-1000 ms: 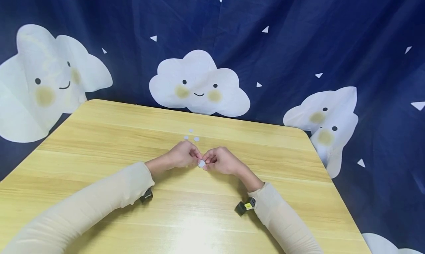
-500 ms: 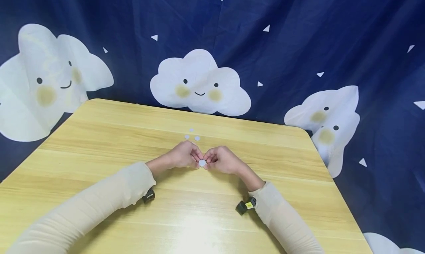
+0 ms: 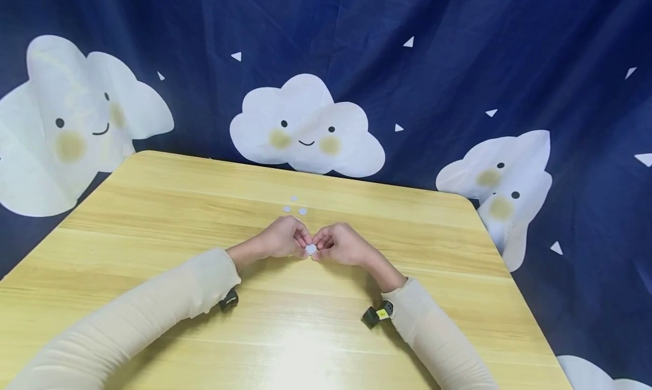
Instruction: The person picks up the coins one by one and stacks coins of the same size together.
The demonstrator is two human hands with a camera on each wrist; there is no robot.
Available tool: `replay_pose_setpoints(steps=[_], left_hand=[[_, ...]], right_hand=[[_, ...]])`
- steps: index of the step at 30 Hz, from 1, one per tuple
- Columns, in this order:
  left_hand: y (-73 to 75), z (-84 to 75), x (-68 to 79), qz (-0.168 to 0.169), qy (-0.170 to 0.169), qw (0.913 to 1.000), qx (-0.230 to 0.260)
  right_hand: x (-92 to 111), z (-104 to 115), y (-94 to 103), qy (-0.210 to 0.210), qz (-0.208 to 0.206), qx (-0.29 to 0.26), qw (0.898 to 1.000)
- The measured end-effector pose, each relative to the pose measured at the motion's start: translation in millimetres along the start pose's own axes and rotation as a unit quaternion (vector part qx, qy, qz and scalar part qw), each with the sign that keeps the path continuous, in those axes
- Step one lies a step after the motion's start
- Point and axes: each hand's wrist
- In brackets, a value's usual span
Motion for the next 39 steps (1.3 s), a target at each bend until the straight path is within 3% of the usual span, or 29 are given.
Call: replay_pose_setpoints(steps=[39], left_hand=[[-0.9,2.5,-3.4,-0.009,-0.018,0.9998,-0.009]], right_hand=[[-1.1,-0.7,-0.3,0.015,0.003,0.015,1.000]])
Point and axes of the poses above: each hand's wrist, its own x-axis away from the middle knuckle, its own y-axis out of the back of the hand, z = x × y, and after that the axes turned 13 degrees about y, right-handed
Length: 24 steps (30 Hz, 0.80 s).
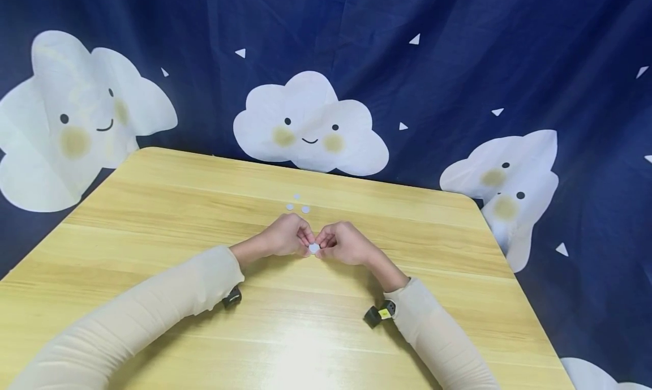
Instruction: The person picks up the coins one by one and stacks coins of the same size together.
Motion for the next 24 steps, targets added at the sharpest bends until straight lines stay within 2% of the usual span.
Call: replay_pose_setpoints(steps=[12,24], left_hand=[[0.6,-2.2,1.2,0.001,0.007,1.0000,-0.002],[4.6,-3.4,1.0,0.007,0.009,0.9999,-0.011]], right_hand=[[0.8,2.8,-0.2,-0.004,-0.014,0.000,1.000],[0.7,2.2,-0.1,-0.012,-0.011,-0.006,1.000]])
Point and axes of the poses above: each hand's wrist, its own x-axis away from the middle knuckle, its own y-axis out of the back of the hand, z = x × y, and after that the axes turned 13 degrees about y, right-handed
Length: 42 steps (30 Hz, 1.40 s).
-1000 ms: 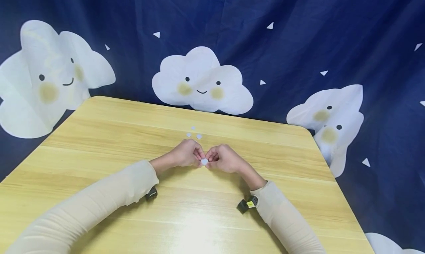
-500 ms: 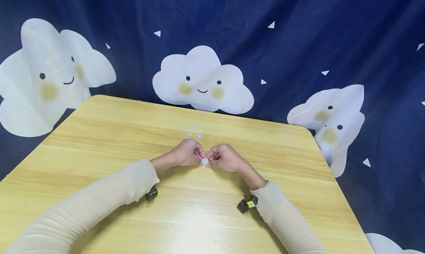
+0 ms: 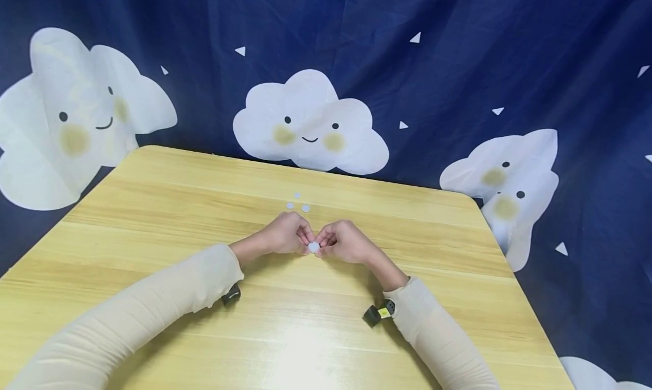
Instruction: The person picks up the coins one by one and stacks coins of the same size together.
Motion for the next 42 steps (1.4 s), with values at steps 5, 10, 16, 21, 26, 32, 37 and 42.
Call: replay_pose_setpoints(steps=[5,10,16,21,26,32,37,42], left_hand=[[15.4,3.1,-2.6,-0.023,0.004,0.9997,0.003],[37.3,8.3,-4.7,-0.062,0.006,0.9981,0.005],[50.1,24.3,-11.7,-0.097,-0.008,0.9952,-0.013],[53.6,31.7,-19.9,-0.091,-0.012,0.9957,-0.010],[53.6,33.7,-30.9,-0.081,-0.023,0.9963,-0.018],[52.6,35.8,-44.3,-0.071,-0.015,0.9969,-0.028],[51.8,32.5,-49.1,-0.060,-0.005,0.9980,-0.023],[50.9,30.3,-51.3,-0.044,0.007,0.9988,-0.019]], right_hand=[[-1,1,-0.2,-0.003,0.003,0.005,1.000],[-2,-1,-0.4,0.001,0.003,0.011,1.000],[-3,0,-0.6,0.001,0.004,0.010,1.000],[-3,1,-0.8,-0.003,0.004,0.012,1.000],[-2,2,-0.3,-0.006,0.003,0.014,1.000],[-2,2,-0.2,-0.003,0.006,0.012,1.000],[-2,3,0.1,-0.006,0.006,0.011,1.000],[-1,4,0.3,-0.014,0.005,0.005,1.000]])
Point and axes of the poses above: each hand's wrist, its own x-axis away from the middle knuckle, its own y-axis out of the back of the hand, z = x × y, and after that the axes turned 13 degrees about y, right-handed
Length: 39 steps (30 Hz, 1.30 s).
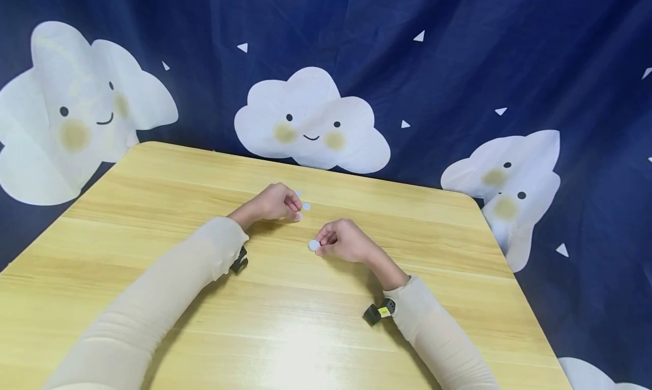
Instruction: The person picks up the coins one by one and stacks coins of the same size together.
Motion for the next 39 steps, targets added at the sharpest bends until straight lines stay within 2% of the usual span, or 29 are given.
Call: replay_pose_setpoints(steps=[5,17,31,39], left_hand=[[-0.1,-2.7,-1.6,0.003,0.009,0.9999,-0.014],[5.5,-3.4,5.9,0.047,-0.023,0.9952,-0.082],[11.5,4.4,25.4,0.103,-0.021,0.9913,-0.078],[12.7,5.9,38.7,0.113,-0.004,0.9910,-0.072]], right_hand=[[1,-1,0.6,-0.009,-0.001,-0.003,1.000],[0,0,0.4,-0.003,-0.001,-0.002,1.000],[0,-3,-0.9,-0.013,-0.002,0.003,1.000],[0,-3,-2.0,-0.012,-0.002,0.005,1.000]])
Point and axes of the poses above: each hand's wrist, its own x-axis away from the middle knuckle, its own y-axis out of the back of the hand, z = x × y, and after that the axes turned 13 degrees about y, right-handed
